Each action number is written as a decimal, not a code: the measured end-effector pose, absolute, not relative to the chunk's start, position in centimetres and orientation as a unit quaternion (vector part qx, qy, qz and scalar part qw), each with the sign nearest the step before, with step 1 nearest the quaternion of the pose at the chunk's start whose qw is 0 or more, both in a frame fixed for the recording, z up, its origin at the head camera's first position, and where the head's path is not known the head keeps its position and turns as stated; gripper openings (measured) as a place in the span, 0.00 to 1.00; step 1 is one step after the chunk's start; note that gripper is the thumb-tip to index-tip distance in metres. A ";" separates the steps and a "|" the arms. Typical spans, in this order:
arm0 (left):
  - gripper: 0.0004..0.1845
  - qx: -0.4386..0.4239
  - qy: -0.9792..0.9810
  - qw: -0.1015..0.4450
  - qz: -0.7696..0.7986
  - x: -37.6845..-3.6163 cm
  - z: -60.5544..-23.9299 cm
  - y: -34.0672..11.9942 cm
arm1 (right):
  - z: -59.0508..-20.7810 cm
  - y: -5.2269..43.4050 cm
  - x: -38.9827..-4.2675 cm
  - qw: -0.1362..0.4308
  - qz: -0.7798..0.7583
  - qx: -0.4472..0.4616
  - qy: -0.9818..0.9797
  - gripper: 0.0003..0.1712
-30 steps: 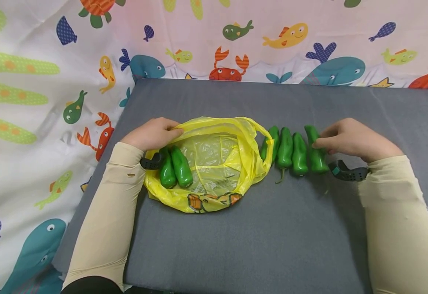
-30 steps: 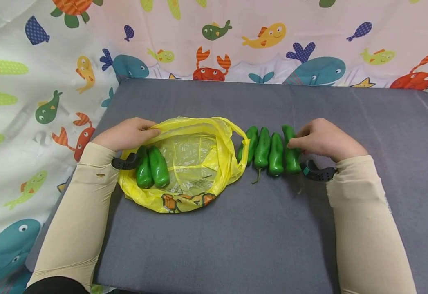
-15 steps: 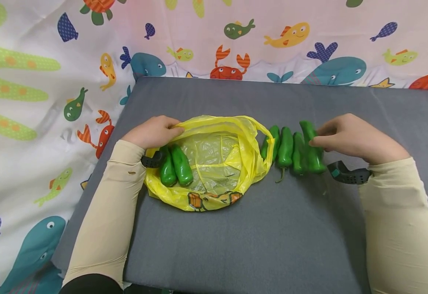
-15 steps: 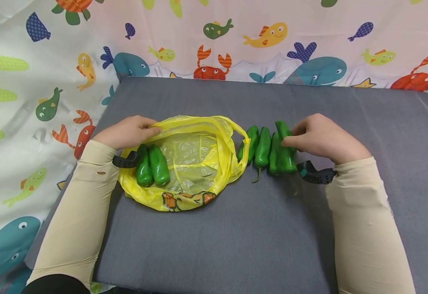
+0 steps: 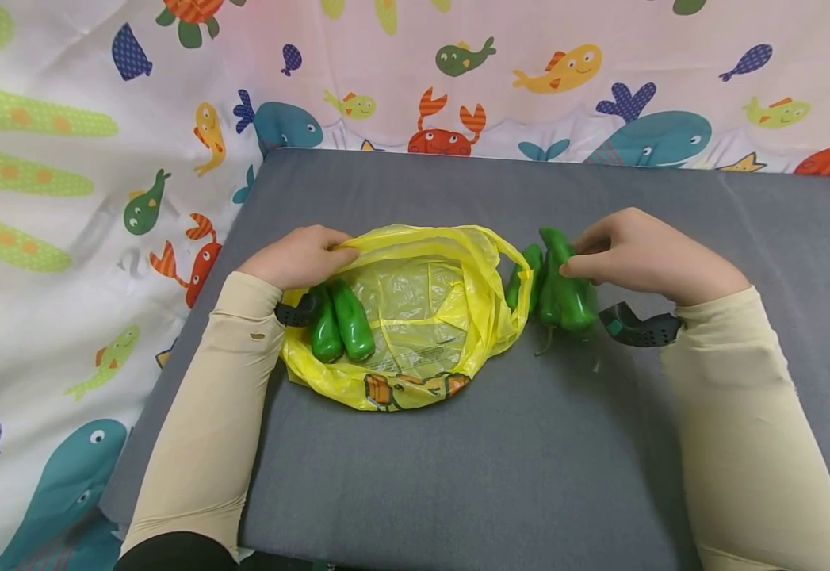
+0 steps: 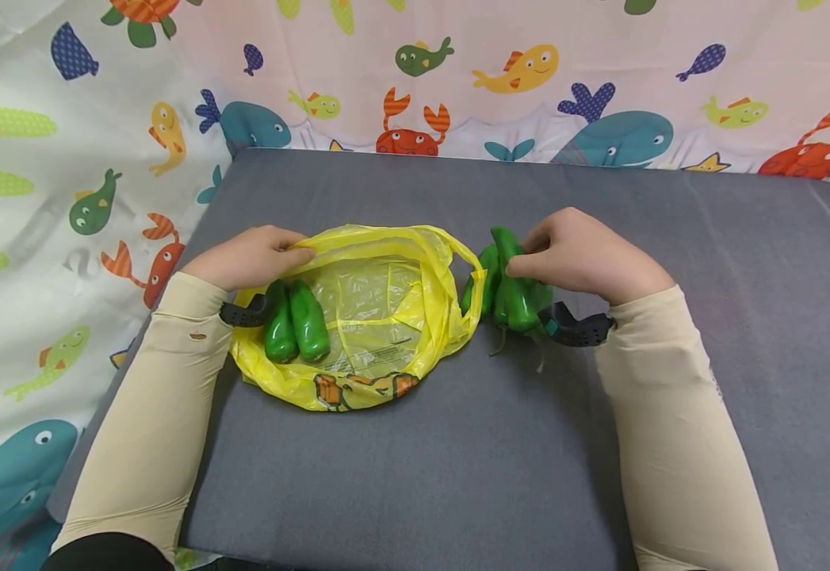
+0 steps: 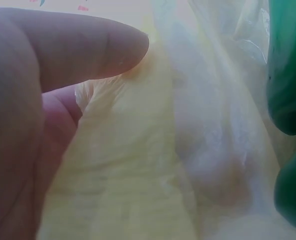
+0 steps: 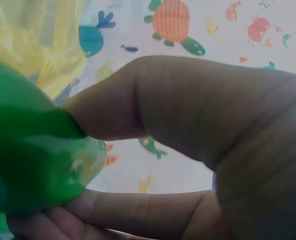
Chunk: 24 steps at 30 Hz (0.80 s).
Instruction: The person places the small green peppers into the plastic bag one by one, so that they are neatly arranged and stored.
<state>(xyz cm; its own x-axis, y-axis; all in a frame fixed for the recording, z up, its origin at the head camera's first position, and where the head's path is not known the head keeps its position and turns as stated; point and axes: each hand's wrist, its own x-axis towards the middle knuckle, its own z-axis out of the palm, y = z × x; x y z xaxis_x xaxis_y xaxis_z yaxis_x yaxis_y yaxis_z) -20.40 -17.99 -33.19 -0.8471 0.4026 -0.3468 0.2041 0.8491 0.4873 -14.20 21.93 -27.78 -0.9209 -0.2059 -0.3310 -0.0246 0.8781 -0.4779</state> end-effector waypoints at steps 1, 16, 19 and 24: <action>0.21 0.162 0.935 0.224 0.221 -20.4 -33.2 -18.0 | -27.6 21.6 -14.3 0.188 -0.238 -0.064 0.951 0.25; 0.22 0.166 0.936 0.223 0.216 -20.6 -33.5 -17.8 | -26.8 18.0 -14.9 0.187 -0.255 -0.109 0.942 0.20; 0.22 0.167 0.935 0.223 0.218 -20.6 -33.4 -17.8 | -26.7 17.3 -15.0 0.186 -0.253 -0.119 0.942 0.18; 0.24 0.170 0.936 0.223 0.215 -20.6 -33.5 -17.8 | -26.8 16.0 -15.0 0.187 -0.251 -0.131 0.941 0.14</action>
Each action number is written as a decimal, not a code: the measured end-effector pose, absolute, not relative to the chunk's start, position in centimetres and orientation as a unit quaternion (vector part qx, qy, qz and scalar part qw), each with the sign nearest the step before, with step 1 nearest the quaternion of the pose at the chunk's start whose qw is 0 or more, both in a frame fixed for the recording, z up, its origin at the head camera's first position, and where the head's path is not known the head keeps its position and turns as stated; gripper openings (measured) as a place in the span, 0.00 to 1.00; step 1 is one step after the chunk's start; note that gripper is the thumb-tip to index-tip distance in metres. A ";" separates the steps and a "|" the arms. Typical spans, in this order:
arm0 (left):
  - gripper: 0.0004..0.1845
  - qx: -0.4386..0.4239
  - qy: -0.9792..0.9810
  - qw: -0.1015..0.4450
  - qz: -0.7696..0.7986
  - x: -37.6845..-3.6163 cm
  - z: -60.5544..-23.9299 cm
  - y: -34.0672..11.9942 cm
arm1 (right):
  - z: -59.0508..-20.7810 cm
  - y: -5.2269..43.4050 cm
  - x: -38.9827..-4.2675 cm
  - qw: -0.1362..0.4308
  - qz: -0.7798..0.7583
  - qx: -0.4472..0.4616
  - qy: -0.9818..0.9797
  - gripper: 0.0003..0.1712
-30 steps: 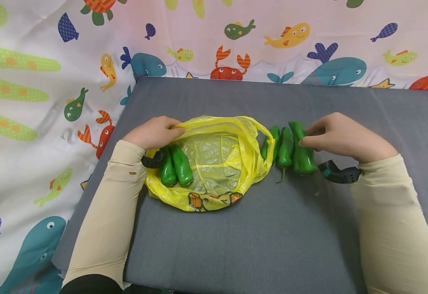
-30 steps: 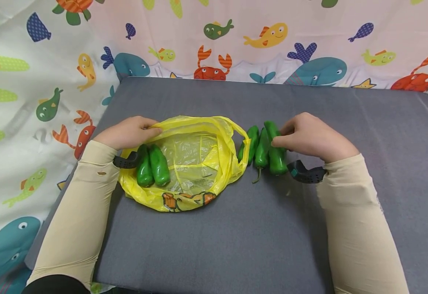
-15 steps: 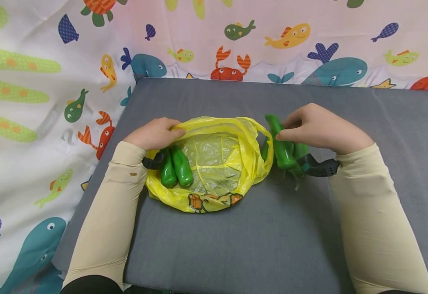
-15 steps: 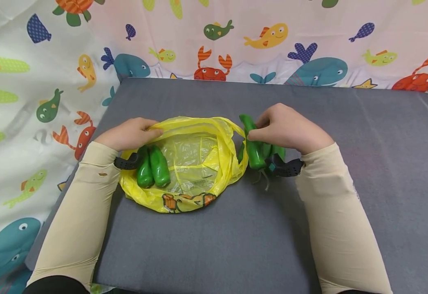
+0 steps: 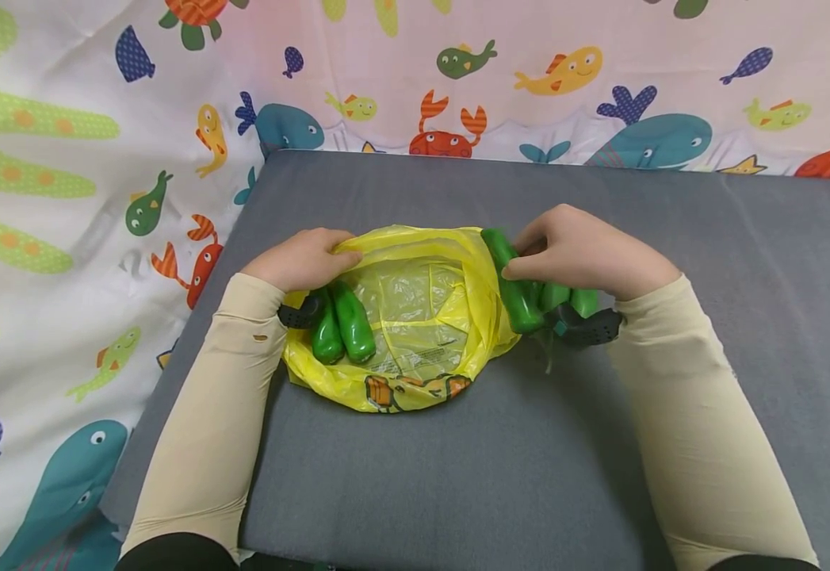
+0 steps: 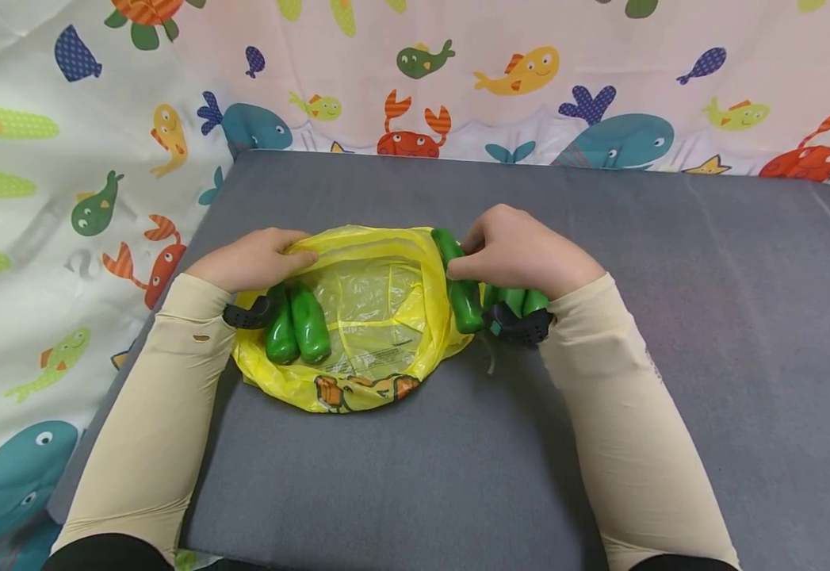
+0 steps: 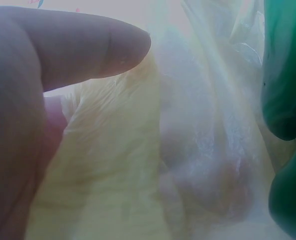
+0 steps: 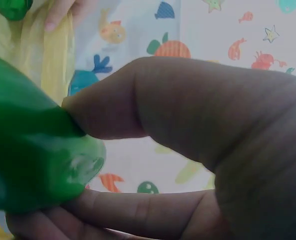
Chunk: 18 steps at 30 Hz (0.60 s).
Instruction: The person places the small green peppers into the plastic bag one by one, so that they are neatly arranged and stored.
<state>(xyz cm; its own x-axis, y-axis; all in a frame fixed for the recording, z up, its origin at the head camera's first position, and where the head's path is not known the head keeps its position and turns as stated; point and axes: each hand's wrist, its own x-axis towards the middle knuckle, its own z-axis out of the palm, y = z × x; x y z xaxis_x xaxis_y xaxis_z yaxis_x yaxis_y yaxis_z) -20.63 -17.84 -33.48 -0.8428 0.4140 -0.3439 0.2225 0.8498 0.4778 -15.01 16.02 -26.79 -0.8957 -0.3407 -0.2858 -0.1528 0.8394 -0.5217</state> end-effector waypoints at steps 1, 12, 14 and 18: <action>0.24 0.170 0.936 0.223 0.214 -20.6 -33.5 -17.8 | -26.8 15.7 -15.0 0.188 -0.250 -0.134 0.940 0.14; 0.25 0.173 0.936 0.218 0.215 -20.5 -33.4 -17.5 | -27.1 13.5 -15.8 0.205 -0.245 -0.161 0.934 0.11; 0.25 0.173 0.936 0.218 0.215 -20.5 -33.3 -17.5 | -27.3 13.0 -16.0 0.211 -0.247 -0.166 0.931 0.10; 0.26 0.171 0.937 0.218 0.213 -20.6 -33.2 -17.6 | -28.1 11.8 -16.6 0.217 -0.245 -0.180 0.928 0.14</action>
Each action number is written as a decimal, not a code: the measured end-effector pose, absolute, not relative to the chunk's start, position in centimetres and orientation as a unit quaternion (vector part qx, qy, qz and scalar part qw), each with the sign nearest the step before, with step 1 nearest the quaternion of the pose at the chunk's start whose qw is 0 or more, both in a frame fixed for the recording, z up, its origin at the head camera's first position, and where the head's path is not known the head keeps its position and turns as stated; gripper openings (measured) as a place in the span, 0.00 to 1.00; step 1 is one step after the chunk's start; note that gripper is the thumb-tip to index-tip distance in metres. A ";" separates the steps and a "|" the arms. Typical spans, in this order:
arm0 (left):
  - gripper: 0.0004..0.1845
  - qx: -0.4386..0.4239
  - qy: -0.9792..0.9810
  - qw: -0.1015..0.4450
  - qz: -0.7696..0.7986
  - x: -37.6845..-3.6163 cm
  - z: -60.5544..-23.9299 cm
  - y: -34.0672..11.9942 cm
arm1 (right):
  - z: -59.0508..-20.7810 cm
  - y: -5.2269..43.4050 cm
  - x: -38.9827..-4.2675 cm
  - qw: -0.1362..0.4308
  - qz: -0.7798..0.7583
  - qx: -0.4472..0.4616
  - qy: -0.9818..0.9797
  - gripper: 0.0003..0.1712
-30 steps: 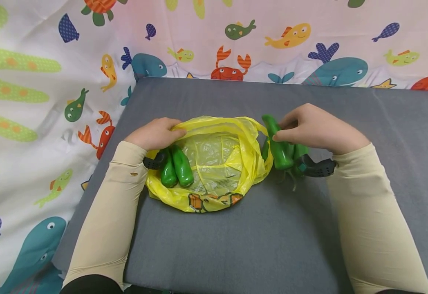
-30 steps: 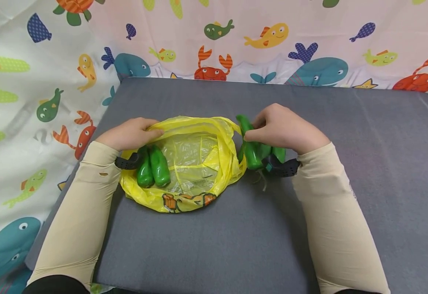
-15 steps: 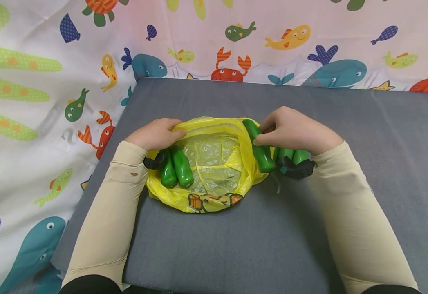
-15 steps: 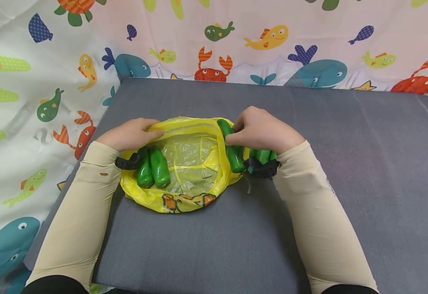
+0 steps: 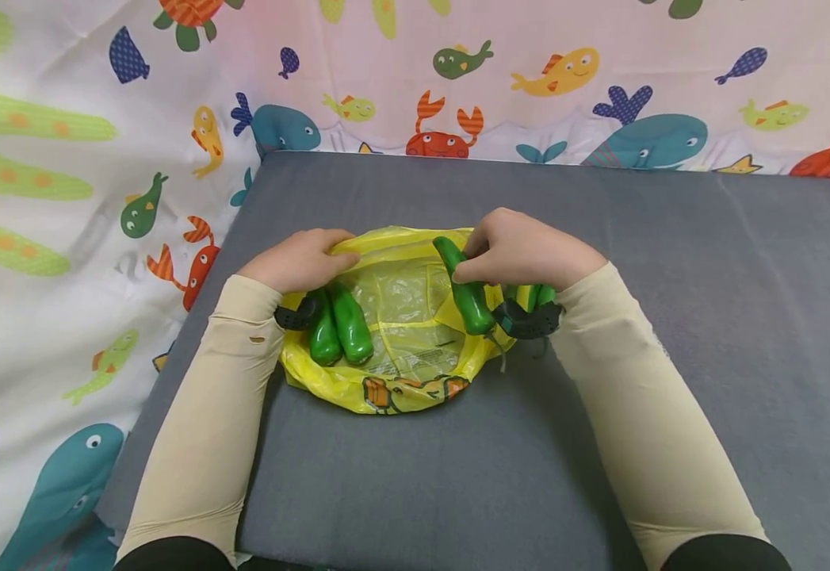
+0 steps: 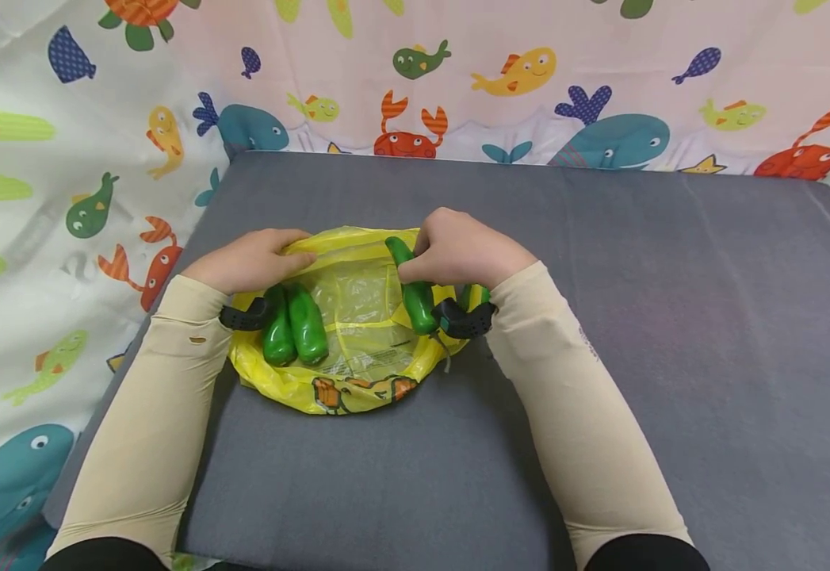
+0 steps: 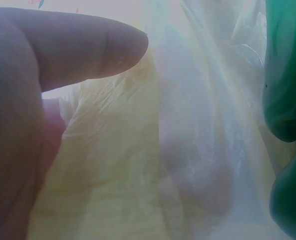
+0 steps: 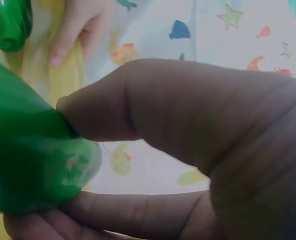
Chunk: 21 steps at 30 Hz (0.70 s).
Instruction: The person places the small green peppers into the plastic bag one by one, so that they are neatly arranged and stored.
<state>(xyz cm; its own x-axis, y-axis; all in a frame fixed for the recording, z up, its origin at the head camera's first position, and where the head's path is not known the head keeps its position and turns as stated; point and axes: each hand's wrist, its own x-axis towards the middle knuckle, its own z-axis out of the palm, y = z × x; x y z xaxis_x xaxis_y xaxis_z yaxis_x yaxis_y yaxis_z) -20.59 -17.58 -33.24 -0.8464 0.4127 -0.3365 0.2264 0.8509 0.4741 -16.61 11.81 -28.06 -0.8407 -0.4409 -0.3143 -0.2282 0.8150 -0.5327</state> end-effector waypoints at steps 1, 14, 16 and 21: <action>0.26 0.171 0.937 0.218 0.212 -20.6 -33.2 -17.6 | -28.3 11.5 -16.8 0.219 -0.245 -0.184 0.926 0.15; 0.26 0.173 0.938 0.216 0.206 -20.5 -33.2 -17.4 | -29.3 8.0 -17.9 0.258 -0.255 -0.200 0.910 0.15; 0.26 0.174 0.938 0.218 0.207 -20.5 -33.2 -17.4 | -29.4 7.5 -18.1 0.268 -0.263 -0.199 0.905 0.15; 0.26 0.172 0.938 0.220 0.206 -20.7 -33.1 -17.6 | -29.9 6.4 -18.6 0.286 -0.265 -0.195 0.900 0.16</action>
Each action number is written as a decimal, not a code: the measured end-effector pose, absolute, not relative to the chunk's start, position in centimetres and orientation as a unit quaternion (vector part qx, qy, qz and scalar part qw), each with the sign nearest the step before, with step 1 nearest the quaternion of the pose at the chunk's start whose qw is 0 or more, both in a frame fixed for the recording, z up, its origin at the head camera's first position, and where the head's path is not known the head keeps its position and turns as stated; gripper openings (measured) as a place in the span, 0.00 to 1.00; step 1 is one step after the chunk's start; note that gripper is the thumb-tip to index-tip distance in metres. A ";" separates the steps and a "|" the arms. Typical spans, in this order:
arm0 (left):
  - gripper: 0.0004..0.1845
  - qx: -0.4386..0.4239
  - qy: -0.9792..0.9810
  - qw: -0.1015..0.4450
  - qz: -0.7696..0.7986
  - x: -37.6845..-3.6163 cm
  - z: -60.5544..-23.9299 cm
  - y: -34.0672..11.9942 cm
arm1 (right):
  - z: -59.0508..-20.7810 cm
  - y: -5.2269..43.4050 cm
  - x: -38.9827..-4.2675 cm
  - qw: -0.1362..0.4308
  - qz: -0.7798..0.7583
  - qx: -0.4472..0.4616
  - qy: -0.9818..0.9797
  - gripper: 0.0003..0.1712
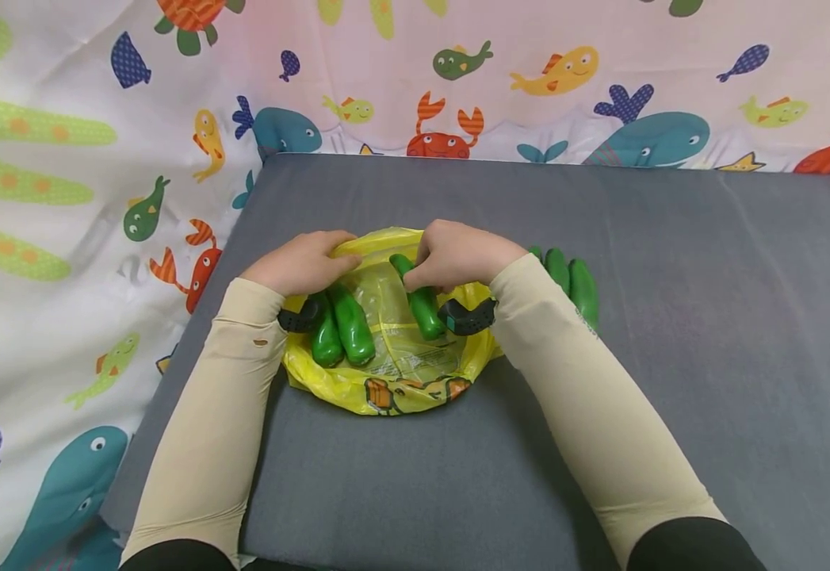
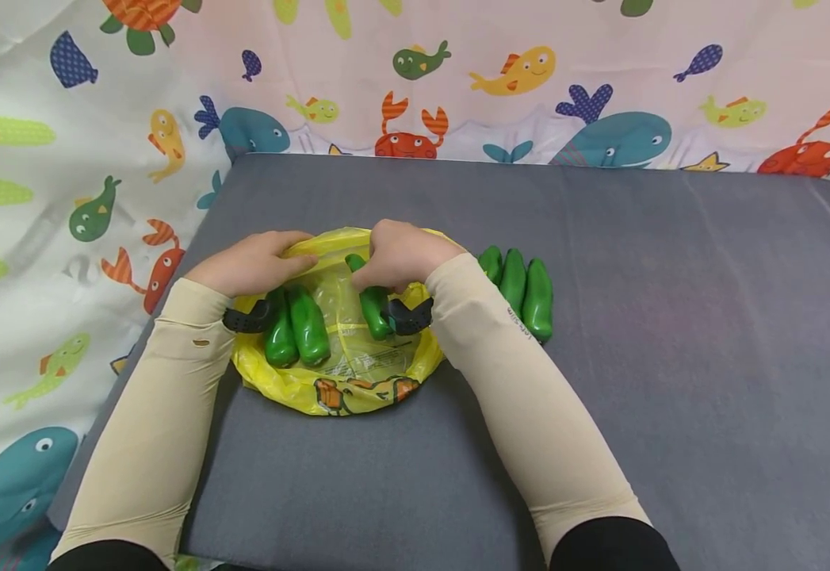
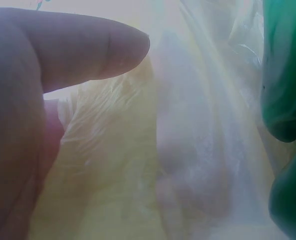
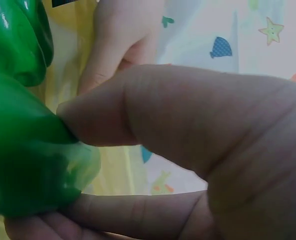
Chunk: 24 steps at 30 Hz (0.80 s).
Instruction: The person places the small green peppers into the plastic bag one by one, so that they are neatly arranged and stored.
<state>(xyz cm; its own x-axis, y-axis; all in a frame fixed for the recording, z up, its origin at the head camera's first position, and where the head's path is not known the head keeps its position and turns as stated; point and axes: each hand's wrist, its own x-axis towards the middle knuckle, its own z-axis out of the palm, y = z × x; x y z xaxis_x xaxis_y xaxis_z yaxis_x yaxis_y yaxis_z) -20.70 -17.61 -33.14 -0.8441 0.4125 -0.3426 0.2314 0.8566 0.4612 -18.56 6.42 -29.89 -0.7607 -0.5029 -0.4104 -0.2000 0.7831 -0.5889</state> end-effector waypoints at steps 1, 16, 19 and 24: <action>0.26 0.170 0.938 0.221 0.206 -20.7 -33.2 -17.6 | -30.0 6.2 -18.7 0.286 -0.264 -0.195 0.900 0.16; 0.23 0.164 0.937 0.220 0.215 -20.6 -33.5 -17.9 | -31.9 2.5 -19.2 0.286 -0.263 -0.223 0.894 0.22; 0.23 0.168 0.938 0.217 0.212 -20.6 -33.5 -17.9 | -32.1 2.0 -19.2 0.292 -0.269 -0.217 0.892 0.23; 0.24 0.181 0.939 0.208 0.208 -21.0 -33.5 -17.9 | -32.6 1.4 -19.3 0.299 -0.271 -0.201 0.892 0.21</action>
